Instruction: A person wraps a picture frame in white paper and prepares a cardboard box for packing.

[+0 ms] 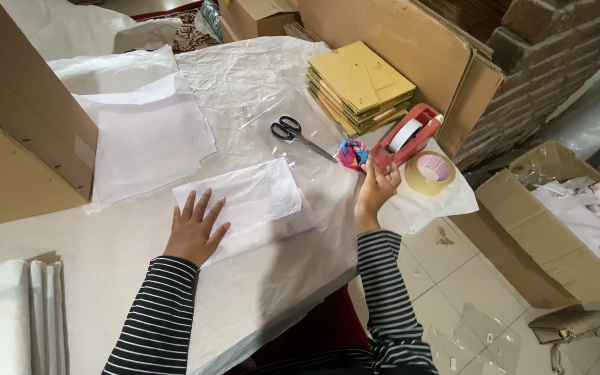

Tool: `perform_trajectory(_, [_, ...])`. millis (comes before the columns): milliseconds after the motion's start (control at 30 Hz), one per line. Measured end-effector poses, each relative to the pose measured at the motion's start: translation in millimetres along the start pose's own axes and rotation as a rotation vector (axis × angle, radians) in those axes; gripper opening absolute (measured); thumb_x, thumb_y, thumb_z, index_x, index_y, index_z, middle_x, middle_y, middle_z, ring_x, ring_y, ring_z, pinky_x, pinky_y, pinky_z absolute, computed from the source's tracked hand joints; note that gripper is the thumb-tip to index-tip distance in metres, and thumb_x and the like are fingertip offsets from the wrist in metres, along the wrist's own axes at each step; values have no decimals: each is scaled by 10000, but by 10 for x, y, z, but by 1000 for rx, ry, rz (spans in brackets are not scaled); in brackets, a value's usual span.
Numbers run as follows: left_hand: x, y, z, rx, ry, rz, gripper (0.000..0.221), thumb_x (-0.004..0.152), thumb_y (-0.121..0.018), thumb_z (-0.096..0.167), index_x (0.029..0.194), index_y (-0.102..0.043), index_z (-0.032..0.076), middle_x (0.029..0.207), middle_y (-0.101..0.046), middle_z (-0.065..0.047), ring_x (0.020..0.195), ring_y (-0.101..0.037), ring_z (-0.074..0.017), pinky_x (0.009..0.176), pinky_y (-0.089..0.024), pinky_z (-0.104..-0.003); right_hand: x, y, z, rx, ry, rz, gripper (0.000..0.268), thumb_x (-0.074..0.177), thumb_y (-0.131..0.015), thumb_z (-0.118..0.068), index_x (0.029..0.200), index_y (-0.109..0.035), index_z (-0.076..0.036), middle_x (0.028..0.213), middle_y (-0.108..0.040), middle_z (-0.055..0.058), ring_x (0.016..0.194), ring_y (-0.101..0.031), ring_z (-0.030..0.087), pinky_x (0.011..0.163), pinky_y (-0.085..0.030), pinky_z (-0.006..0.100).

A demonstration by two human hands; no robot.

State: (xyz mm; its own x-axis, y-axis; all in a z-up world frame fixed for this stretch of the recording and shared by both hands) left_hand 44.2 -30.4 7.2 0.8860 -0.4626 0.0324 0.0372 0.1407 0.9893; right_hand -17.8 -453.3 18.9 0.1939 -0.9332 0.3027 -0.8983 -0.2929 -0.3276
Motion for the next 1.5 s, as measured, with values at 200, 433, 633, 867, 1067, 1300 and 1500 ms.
perform_trajectory(200, [2, 15, 7, -12, -3, 4, 614, 1022, -273, 647, 1580, -316, 394, 1703, -183, -12, 1577, -63, -320, 1223, -118, -605, -85, 85, 217, -64, -157, -59, 657, 829, -863, -160, 1335, -565, 136, 1390, -401, 281, 1343, -479, 352, 1046, -538, 307])
perform_trajectory(433, [-8, 18, 11, -32, 6, 17, 616, 1017, -282, 652, 1576, -322, 398, 1698, -198, -13, 1577, -72, -322, 1225, -122, -610, -207, 111, 174, -55, -219, -109, 468, 864, -786, -171, 1241, -675, 84, 1431, -326, 226, 1361, -439, 314, 1128, -476, 315])
perform_trajectory(633, [-14, 34, 19, -4, 2, 6, 638, 1012, -281, 673, 1582, -309, 388, 1698, -194, -11, 1575, -76, -319, 1226, -144, -603, -381, 211, -52, -69, -226, -124, 303, 872, -739, -173, 1112, -745, 11, 1419, -364, 185, 1315, -500, 278, 1123, -457, 363])
perform_trajectory(867, [-18, 50, 41, -10, 0, -11, 647, 1010, -275, 681, 1584, -307, 386, 1704, -179, -7, 1577, -64, -318, 1228, -132, -603, 148, 334, 171, -167, -126, 29, 420, 894, -804, -363, 1149, -631, -77, 1375, -348, 116, 1290, -361, 262, 1132, -372, 376])
perform_trajectory(1067, [-7, 22, 21, -15, -5, -28, 658, 1008, -273, 688, 1593, -279, 387, 1708, -150, -4, 1576, -50, -321, 1231, -125, -603, 591, 383, 402, -289, -10, 93, 331, 872, -836, -402, 900, -704, -100, 1445, -323, 116, 1334, -296, 338, 1172, -287, 442])
perform_trajectory(1300, [3, 23, 17, -14, -13, -25, 662, 1006, -272, 694, 1591, -287, 383, 1705, -157, -4, 1573, -67, -326, 1225, -144, -608, 371, 151, 98, -386, 7, -22, 366, 876, -829, -408, 825, -739, -57, 1513, -340, 172, 1413, -281, 361, 1208, -268, 433])
perform_trajectory(1500, [-3, 20, 10, -10, -20, 0, 653, 1009, -280, 686, 1587, -298, 381, 1702, -173, -10, 1570, -83, -334, 1221, -157, -617, 583, 87, 630, -335, -90, 11, 313, 849, -814, -429, 894, -817, -119, 1547, -360, 213, 1428, -371, 360, 1199, -354, 387])
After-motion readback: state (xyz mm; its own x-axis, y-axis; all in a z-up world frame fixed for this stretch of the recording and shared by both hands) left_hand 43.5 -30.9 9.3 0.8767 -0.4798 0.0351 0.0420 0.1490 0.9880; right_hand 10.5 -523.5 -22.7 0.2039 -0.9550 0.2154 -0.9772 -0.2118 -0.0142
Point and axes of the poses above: each hand's wrist, its own x-axis towards the middle knuckle, its own y-axis out of the back of the hand, z = x × y, the point moved 7 cm from there along x, towards the middle knuckle
